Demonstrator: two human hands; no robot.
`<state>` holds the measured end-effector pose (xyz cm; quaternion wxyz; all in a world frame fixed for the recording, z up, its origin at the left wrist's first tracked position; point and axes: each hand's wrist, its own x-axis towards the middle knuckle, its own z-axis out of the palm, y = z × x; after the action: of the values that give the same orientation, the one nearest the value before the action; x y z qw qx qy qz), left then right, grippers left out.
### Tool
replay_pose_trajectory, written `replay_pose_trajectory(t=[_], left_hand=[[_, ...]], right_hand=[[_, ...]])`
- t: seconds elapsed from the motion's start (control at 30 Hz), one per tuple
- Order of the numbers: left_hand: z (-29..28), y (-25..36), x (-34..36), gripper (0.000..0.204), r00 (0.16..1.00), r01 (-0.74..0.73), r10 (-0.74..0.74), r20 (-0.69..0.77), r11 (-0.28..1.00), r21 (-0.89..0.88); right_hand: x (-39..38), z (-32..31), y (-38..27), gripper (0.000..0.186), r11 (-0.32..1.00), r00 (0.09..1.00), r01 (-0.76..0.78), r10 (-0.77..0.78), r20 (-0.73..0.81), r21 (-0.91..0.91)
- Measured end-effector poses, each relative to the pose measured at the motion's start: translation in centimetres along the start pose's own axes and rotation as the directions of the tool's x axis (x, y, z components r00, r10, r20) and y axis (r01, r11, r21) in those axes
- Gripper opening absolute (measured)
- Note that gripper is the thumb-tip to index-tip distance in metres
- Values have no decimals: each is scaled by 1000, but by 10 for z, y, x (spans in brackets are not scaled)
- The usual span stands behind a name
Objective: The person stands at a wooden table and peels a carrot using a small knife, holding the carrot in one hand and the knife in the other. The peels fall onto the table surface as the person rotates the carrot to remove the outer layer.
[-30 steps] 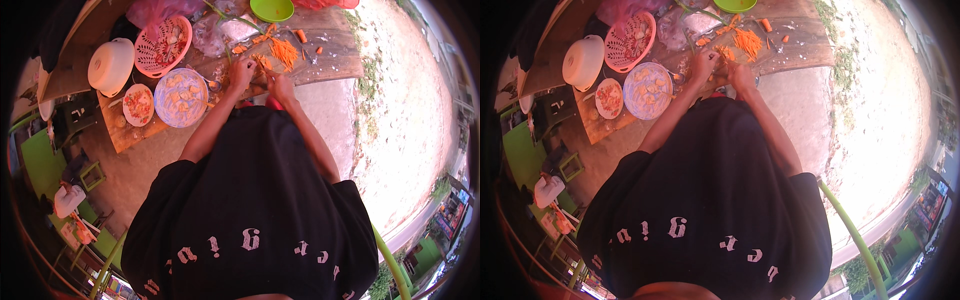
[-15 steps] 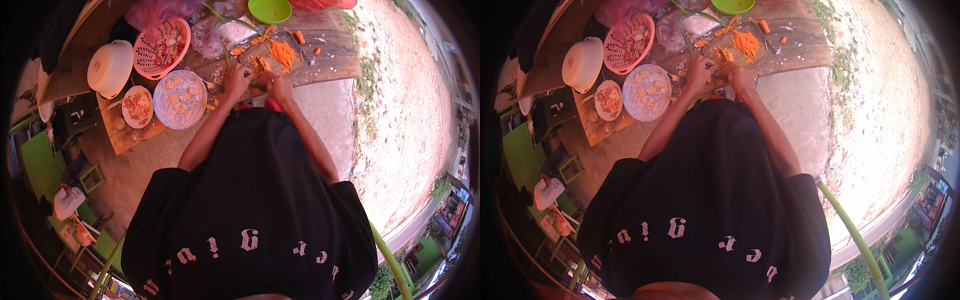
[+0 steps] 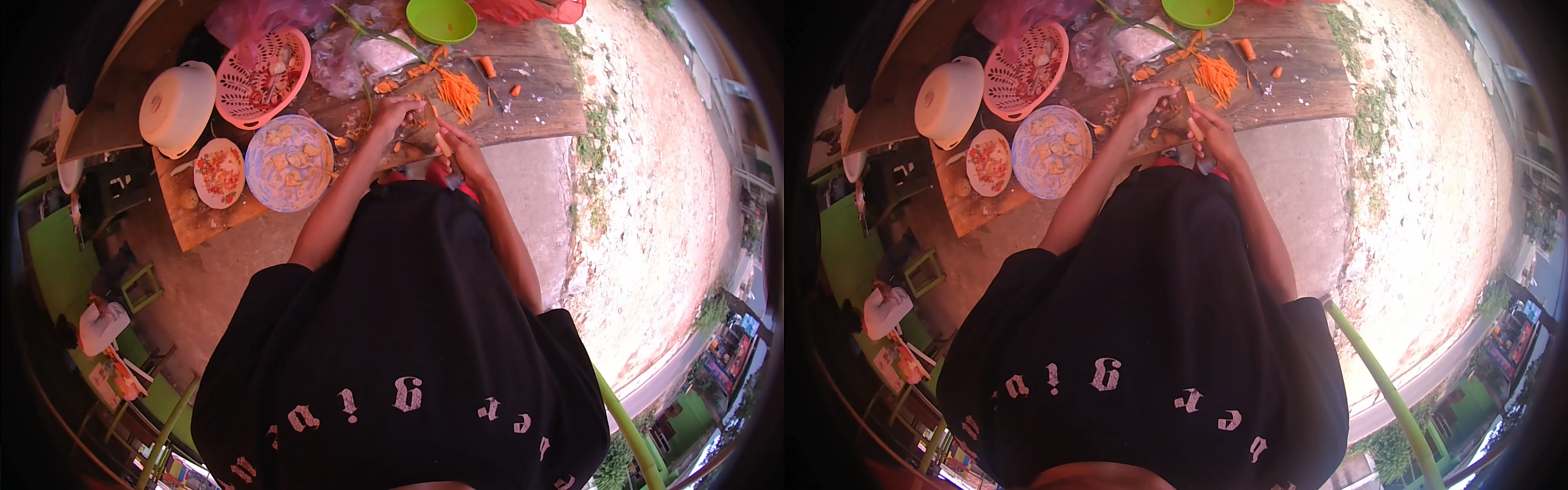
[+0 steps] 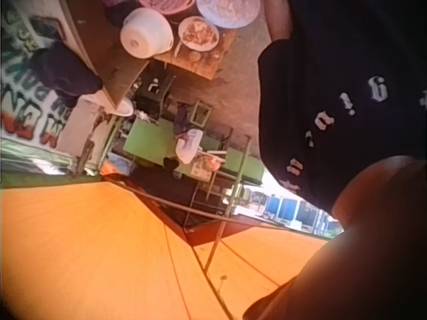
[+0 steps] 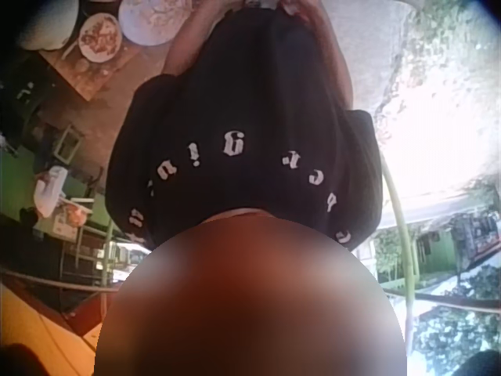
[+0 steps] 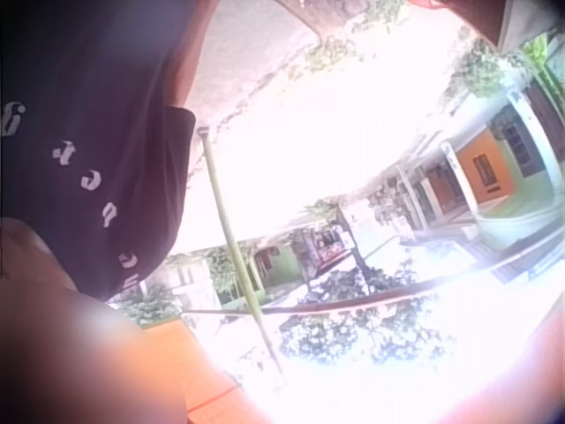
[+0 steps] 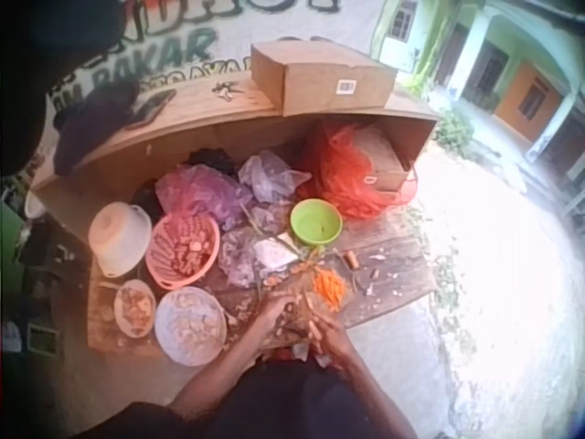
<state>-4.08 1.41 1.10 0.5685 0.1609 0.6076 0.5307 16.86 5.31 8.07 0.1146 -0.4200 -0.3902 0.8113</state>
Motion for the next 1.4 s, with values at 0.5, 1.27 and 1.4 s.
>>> replay_pose_trajectory(t=[0.5, 1.27, 1.4], left_hand=[[24, 23, -10, 19, 774, -505, 535, 338, 201, 839], [4, 16, -12, 16, 814, -460, 553, 176, 429, 778], [14, 21, -5, 21, 777, -497, 536, 330, 201, 844]], right_hand=[[-2, -24, 14, 39, 874, 931, 62, -224, -287, -482], [-5, -15, 25, 38, 632, 946, 85, -293, -136, -771], [-10, -18, 26, 38, 482, 938, 156, -346, -24, -862]])
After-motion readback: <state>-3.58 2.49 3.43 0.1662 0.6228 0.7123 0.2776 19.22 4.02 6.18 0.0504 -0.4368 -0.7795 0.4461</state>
